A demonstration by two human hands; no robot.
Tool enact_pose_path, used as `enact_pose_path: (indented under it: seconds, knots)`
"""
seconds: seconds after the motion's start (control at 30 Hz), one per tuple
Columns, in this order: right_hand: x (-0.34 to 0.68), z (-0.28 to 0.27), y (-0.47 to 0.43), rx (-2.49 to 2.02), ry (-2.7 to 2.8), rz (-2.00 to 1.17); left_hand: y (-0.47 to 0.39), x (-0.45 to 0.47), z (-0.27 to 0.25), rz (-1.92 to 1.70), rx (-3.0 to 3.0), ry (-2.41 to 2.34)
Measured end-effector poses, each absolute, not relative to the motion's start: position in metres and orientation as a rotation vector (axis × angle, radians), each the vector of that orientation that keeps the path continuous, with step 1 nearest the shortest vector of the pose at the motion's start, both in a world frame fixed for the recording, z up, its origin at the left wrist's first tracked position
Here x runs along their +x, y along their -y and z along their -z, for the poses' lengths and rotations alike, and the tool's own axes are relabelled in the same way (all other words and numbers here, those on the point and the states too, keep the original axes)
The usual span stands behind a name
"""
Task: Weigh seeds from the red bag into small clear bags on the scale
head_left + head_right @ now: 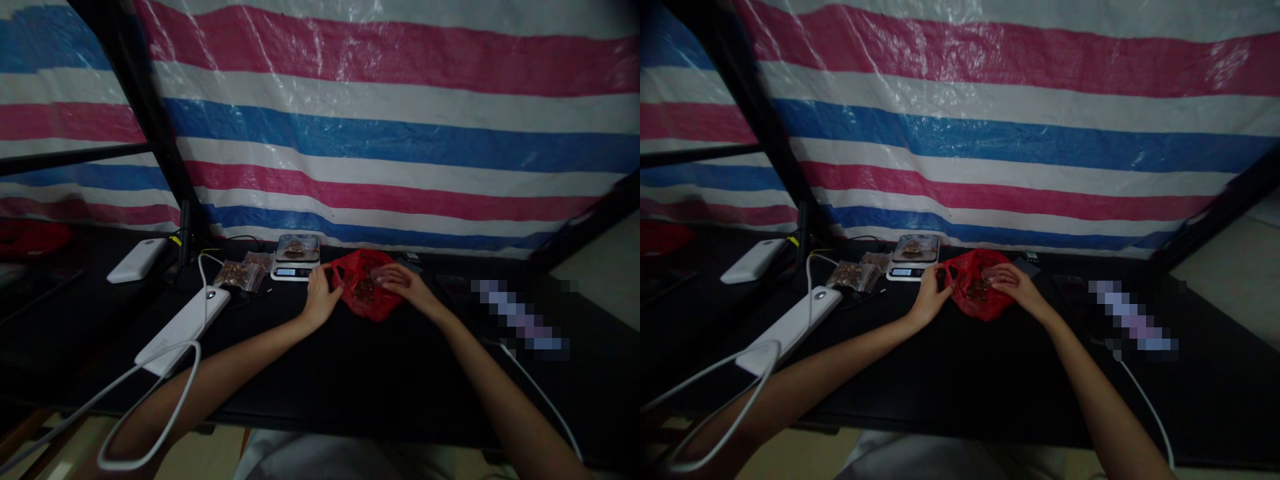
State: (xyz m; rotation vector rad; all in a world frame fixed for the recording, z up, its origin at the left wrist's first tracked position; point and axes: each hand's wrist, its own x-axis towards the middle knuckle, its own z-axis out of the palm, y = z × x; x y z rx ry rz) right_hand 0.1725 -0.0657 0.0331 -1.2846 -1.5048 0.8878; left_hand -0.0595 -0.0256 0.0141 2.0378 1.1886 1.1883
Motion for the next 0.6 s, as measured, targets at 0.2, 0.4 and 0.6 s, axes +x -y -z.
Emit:
enact_pose_path:
  seconds: [0.2, 0.4, 0.6]
  knots:
    - [0.175, -0.045, 0.062, -1.282, 1.482, -0.740, -0.051, -0.104, -0.062, -1.207, 2.369, -1.173]
    - [0.161, -0.065, 0.042, -1.242, 1.597, -0.691, -0.119, -0.126, -0.067, -0.528, 2.647, -0.945]
    - [0.134, -0.095, 0.020, -1.182, 1.765, -0.617, -0.120, -0.114, -0.056, -0.524, 2.518, -0.900]
